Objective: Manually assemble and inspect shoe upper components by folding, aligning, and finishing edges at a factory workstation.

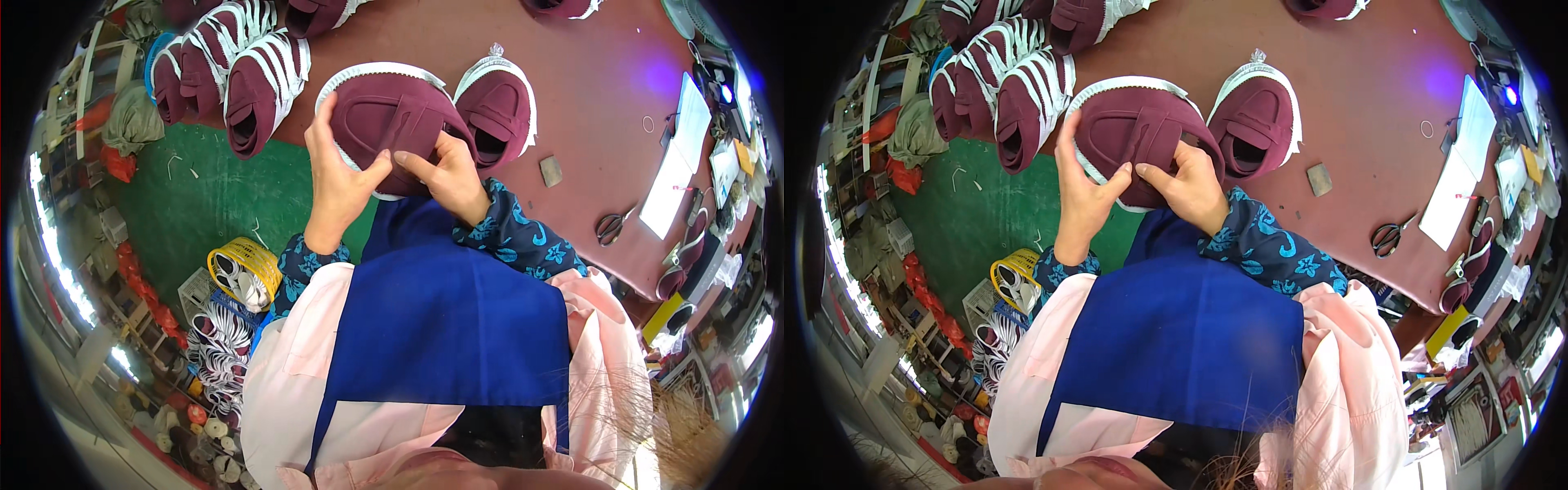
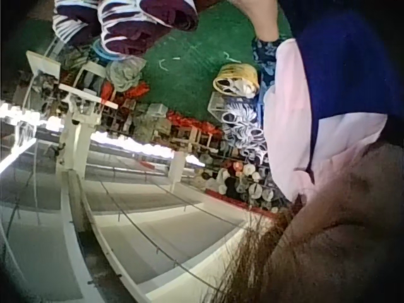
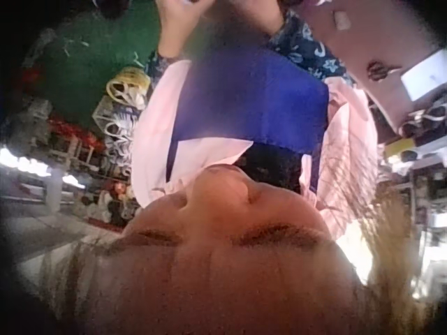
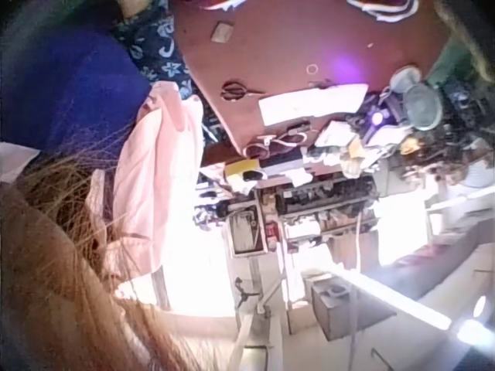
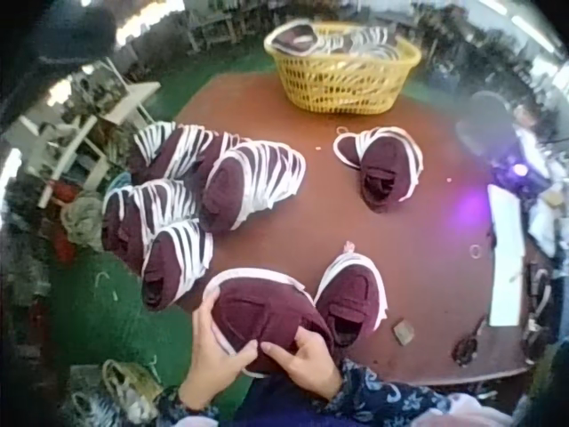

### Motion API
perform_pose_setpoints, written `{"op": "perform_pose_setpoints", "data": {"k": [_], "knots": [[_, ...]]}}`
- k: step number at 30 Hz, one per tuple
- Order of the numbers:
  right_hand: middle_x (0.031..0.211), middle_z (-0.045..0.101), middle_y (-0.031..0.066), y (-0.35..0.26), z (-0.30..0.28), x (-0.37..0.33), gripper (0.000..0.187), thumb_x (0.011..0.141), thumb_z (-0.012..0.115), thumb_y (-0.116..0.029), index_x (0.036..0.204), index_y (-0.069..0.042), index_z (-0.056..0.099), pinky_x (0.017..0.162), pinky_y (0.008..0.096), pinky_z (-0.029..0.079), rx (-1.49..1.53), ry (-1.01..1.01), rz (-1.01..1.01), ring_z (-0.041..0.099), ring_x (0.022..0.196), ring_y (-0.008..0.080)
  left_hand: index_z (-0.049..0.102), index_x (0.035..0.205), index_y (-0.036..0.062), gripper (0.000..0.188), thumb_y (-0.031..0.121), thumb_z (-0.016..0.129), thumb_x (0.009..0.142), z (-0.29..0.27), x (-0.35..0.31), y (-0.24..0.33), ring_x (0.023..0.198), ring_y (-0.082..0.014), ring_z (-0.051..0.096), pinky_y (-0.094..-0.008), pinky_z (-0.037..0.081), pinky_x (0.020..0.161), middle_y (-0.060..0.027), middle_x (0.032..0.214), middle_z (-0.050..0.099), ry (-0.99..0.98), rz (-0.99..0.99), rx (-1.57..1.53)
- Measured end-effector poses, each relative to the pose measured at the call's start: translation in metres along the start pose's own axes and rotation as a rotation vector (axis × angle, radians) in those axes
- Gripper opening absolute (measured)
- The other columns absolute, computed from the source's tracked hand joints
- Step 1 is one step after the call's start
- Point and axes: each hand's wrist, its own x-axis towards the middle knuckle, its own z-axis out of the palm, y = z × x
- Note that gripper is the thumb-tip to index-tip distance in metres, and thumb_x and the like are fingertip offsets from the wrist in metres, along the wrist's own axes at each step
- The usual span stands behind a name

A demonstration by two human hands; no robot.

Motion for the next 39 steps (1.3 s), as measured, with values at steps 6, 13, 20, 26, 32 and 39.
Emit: {"op": "perform_pose_setpoints", "data": {"k": [6, 13, 20, 26, 32, 39], "knots": [[0.082, 0.071, 0.0077, -0.004, -0.004, -0.011, 0.021, 0.085, 0.072, -0.008, 0.102, 0.003, 0.067, 0.067, 0.0287, 0.053, -0.174, -0.013, 0.078, 0.065, 0.073, 0.0115, 0.03, 0.149, 0.001, 0.093, 0.008, 0.077, 0.069, 0.009, 0.0, 0.005, 0.127, -0.039, 0.053, -0.0438, 0.044, 0.108, -0.0271, 0.138, 0.049, -0.087, 0.01, -0.05], [0.088, 0.071, 0.0069, -0.02, -0.013, -0.022, 0.021, 0.087, 0.07, -0.007, 0.105, 0.003, 0.066, 0.069, 0.0291, 0.054, -0.077, -0.038, 0.088, 0.065, 0.076, 0.0116, 0.028, 0.15, 0.0028, 0.086, -0.002, 0.073, 0.077, 0.002, 0.002, 0.008, 0.121, -0.0292, 0.06, -0.0385, 0.049, 0.104, -0.0238, 0.136, 0.054, -0.292, -0.306, -0.597], [0.108, 0.07, 0.0092, -0.041, -0.024, -0.033, 0.033, 0.087, 0.071, -0.006, 0.118, 0.006, 0.063, 0.087, 0.0308, 0.054, 0.056, -0.004, 0.131, 0.065, 0.096, 0.014, 0.019, 0.152, 0.0059, 0.094, -0.006, 0.076, 0.079, 0.007, 0.004, 0.024, 0.123, -0.0271, 0.058, -0.0383, 0.05, 0.104, -0.0233, 0.137, 0.051, -0.358, -0.382, -0.855], [0.115, 0.069, 0.0109, -0.038, -0.025, -0.034, 0.039, 0.086, 0.071, -0.004, 0.123, 0.006, 0.062, 0.093, 0.0321, 0.053, 0.098, 0.062, 0.163, 0.066, 0.102, 0.0166, 0.017, 0.153, 0.0056, 0.094, -0.006, 0.076, 0.081, 0.017, 0.003, 0.029, 0.127, -0.0273, 0.055, -0.0385, 0.049, 0.106, -0.023, 0.143, 0.045, -0.334, -0.192, -0.683], [0.119, 0.067, 0.0115, -0.037, -0.027, -0.033, 0.043, 0.085, 0.07, -0.002, 0.127, 0.006, 0.059, 0.095, 0.0336, 0.053, 0.214, 0.083, 0.144, 0.066, 0.104, 0.0183, 0.015, 0.156, 0.0047, 0.096, -0.007, 0.074, 0.081, 0.021, 0.005, 0.033, 0.13, -0.0279, 0.053, -0.0389, 0.048, 0.108, -0.022, 0.148, 0.041, -0.362, -0.225, -0.732], [0.109, 0.068, 0.0053, -0.024, -0.025, -0.032, 0.038, 0.086, 0.068, -0.001, 0.123, 0.005, 0.062, 0.091, 0.0301, 0.051, 0.081, 0.119, 0.027, 0.063, 0.1, 0.0132, 0.016, 0.156, 0.004, 0.094, -0.009, 0.073, 0.081, 0.025, 0.003, 0.031, 0.132, -0.0275, 0.052, -0.0391, 0.047, 0.109, -0.0214, 0.148, 0.039, -0.35, -0.199, -0.723]]}}
